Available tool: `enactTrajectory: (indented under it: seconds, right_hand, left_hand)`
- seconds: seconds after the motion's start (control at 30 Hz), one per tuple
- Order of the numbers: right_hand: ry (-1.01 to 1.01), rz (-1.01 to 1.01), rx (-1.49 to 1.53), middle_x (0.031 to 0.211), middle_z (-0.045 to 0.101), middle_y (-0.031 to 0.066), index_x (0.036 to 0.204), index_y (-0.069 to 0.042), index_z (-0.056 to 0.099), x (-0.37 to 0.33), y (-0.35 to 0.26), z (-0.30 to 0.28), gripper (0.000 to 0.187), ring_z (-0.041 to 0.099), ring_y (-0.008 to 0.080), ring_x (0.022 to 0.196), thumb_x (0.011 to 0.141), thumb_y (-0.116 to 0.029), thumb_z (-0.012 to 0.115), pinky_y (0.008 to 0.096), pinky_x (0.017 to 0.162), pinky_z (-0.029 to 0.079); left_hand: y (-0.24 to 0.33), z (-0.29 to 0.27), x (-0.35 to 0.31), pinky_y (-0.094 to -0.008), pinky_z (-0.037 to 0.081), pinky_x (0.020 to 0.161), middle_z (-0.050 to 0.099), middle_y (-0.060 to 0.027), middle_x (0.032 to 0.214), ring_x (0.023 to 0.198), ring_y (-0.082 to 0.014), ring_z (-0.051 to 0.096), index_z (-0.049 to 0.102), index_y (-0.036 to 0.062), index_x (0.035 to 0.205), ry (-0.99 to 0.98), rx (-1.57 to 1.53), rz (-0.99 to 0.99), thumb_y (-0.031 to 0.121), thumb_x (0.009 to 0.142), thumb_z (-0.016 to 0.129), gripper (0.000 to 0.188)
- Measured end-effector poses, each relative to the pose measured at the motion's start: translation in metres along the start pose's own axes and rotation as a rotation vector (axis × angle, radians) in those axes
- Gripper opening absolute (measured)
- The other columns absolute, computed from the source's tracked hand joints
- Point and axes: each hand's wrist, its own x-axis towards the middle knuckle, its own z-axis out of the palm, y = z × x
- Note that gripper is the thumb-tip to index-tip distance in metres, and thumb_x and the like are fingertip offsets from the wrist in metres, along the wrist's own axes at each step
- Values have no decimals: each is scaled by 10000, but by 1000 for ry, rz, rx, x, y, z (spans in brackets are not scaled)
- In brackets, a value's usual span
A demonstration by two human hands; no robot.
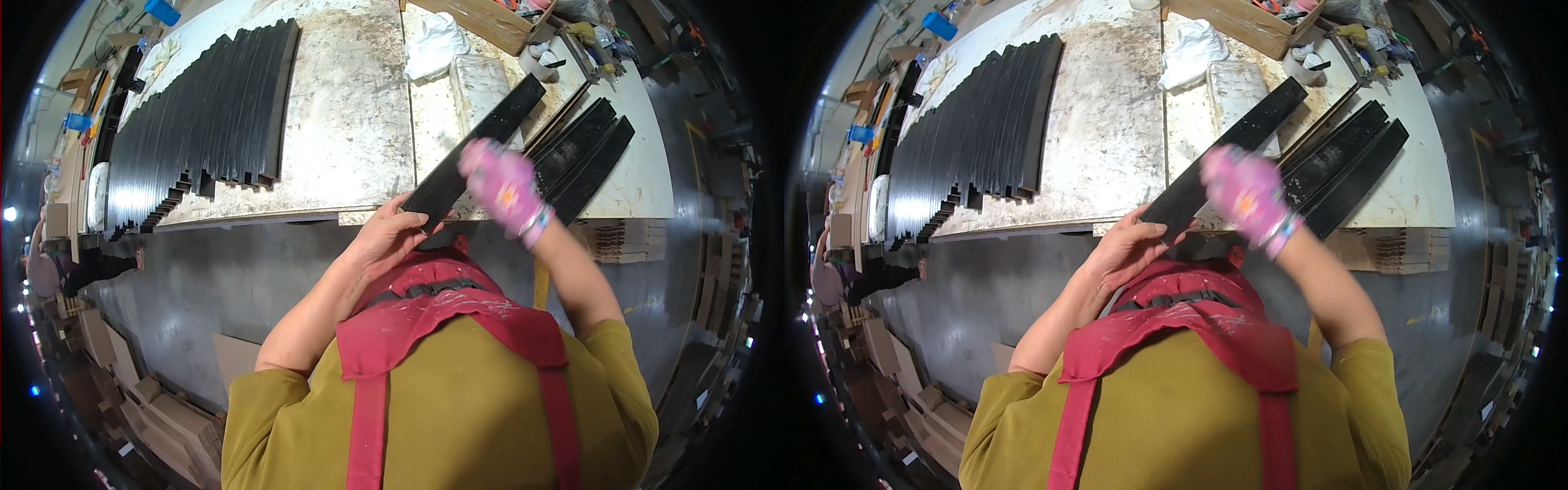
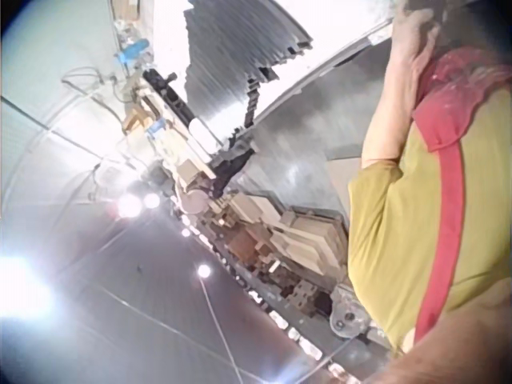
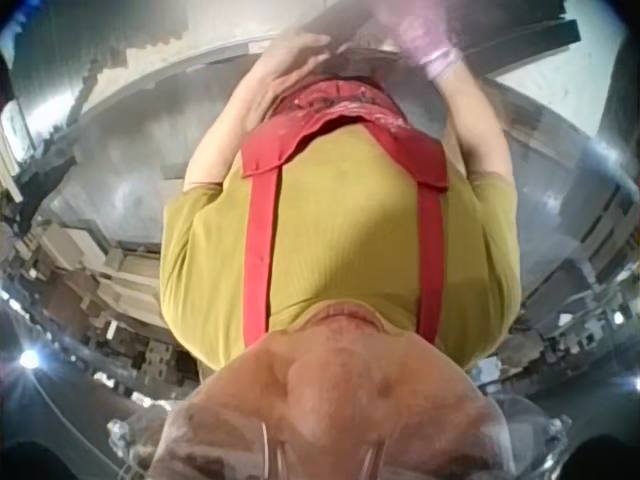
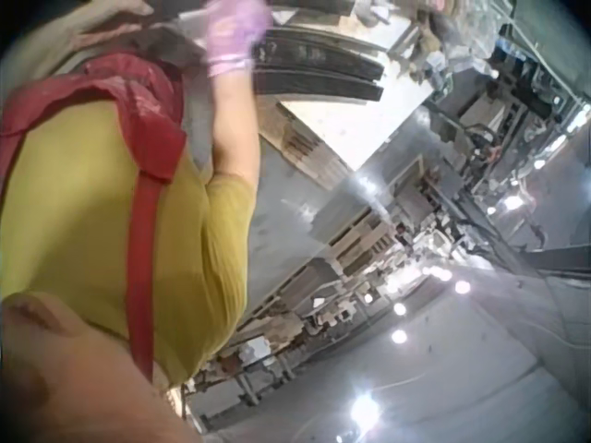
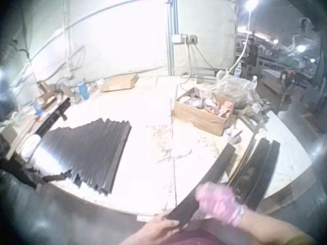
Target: The person scrapes the edges and surfaces of several long, dark wooden pieces one by one using a small blade. The person holds each piece in their hand, applies the blade to the sides and ends, and then places the finished piece into a stack on the work surface.
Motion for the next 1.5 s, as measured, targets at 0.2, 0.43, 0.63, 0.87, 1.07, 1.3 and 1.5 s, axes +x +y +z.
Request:
enactTrajectory:
  seconds: [0.2, 0.43, 0.63, 0.87, 1.07, 1.3, 1.5]
  right_hand:
    - [-219, -125, 0, 913, 657, 79, 820, -114, 618, 15, -25, -9, 77, 651, 262, 843, 748, -88, 609, 363, 718, 532]
    - [-38, 473, -243, 674, 615, 113, 778, -97, 606, 47, 125, -29, 178, 592, 280, 591, 878, -202, 504, 403, 548, 490]
    - [-286, 23, -66, 732, 606, 70, 811, -143, 612, 44, 16, -5, 58, 647, 238, 711, 793, -186, 578, 362, 626, 519]
    - [-99, 431, -375, 728, 653, 104, 855, -132, 618, 66, 187, -42, 191, 647, 275, 656, 910, -267, 494, 418, 603, 518]
    - [-44, 399, -189, 729, 632, 95, 823, -145, 592, 56, 152, -17, 136, 635, 291, 668, 889, -247, 530, 399, 632, 522]
    - [-1, 468, 324, 784, 636, 110, 890, -18, 639, 47, 191, -18, 203, 604, 217, 756, 866, -218, 609, 340, 715, 473]
    - [0, 889, 739, 893, 652, 55, 989, -25, 653, 49, 164, -29, 227, 591, 163, 828, 881, -222, 620, 302, 706, 490]
  left_hand:
    - [12, 8, -3, -384, 497, 981, 510, -230, 1266, 1159, -317, 555, 387, -86, 1312, 37, -114, 21, -59, 871, 499, 456]
    - [23, -11, -32, -376, 518, 954, 509, -266, 1262, 1156, -354, 557, 358, -105, 1330, 112, -21, 64, -61, 875, 472, 471]
    - [28, -24, -38, -367, 560, 892, 514, -271, 1263, 1144, -368, 570, 340, -116, 1342, 222, -11, 98, -28, 878, 501, 498]
    - [25, -40, -42, -368, 566, 886, 518, -292, 1246, 1135, -398, 568, 334, -119, 1346, 210, -48, 93, 29, 850, 590, 577]
    - [24, -47, -47, -384, 564, 883, 513, -273, 1264, 1146, -400, 561, 331, -100, 1358, 225, -86, 69, -6, 851, 557, 563]
    - [14, -80, -32, -385, 598, 757, 481, -253, 1335, 1098, -365, 586, 326, 6, 1415, 69, -190, -59, 479, 986, 366, 640]
    - [12, -43, -25, -289, 514, 733, 567, -160, 1213, 874, -195, 578, 413, 45, 1359, 68, 38, -152, 375, 975, 490, 511]
